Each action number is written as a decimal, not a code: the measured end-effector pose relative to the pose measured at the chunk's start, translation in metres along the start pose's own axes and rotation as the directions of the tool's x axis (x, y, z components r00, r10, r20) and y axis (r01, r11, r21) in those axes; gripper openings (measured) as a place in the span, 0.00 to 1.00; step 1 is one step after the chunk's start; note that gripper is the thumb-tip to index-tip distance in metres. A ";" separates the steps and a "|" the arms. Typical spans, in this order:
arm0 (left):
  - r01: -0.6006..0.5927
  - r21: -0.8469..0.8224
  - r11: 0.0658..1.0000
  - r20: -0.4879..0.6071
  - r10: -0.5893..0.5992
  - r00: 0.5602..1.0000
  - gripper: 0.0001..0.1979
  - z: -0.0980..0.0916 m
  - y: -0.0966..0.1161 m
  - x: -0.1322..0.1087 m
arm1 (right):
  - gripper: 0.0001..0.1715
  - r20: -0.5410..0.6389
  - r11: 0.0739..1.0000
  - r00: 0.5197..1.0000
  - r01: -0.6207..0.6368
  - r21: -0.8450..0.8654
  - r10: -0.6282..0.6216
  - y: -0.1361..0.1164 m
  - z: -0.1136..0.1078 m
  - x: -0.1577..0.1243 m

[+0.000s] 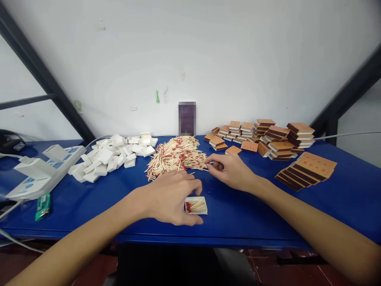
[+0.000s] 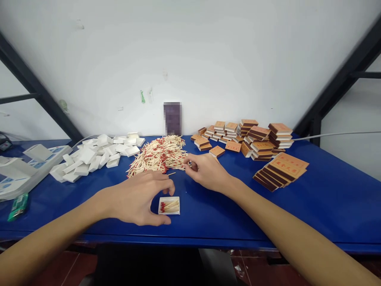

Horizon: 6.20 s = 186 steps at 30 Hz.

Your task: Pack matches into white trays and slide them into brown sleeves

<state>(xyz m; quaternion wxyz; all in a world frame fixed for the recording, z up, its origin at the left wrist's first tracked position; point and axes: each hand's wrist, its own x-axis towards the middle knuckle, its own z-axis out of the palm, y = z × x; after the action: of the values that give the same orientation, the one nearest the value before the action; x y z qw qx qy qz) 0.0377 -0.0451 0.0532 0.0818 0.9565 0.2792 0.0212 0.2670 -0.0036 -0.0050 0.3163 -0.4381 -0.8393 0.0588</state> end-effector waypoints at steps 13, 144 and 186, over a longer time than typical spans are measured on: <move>-0.064 -0.045 0.997 -0.042 0.062 0.997 0.11 0.026 -0.002 -0.022 | 0.08 0.035 0.993 0.997 0.066 -0.096 -0.063 0.005 0.012 0.000; -0.169 0.010 0.986 -0.261 0.165 0.951 0.11 0.043 -0.049 0.018 | 0.07 0.235 0.963 0.943 0.193 0.190 -0.236 -0.021 0.009 -0.014; -0.196 0.042 0.980 -0.241 0.200 0.950 0.16 0.041 -0.048 0.017 | 0.06 0.401 0.937 0.916 -0.126 0.326 -0.016 -0.016 -0.025 -0.008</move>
<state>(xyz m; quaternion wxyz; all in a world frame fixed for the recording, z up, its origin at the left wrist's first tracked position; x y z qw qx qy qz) 0.0297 -0.0018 0.0040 0.0359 0.9705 0.1900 0.1442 0.2740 -0.0237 0.0172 0.2094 -0.3785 -0.8498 0.3013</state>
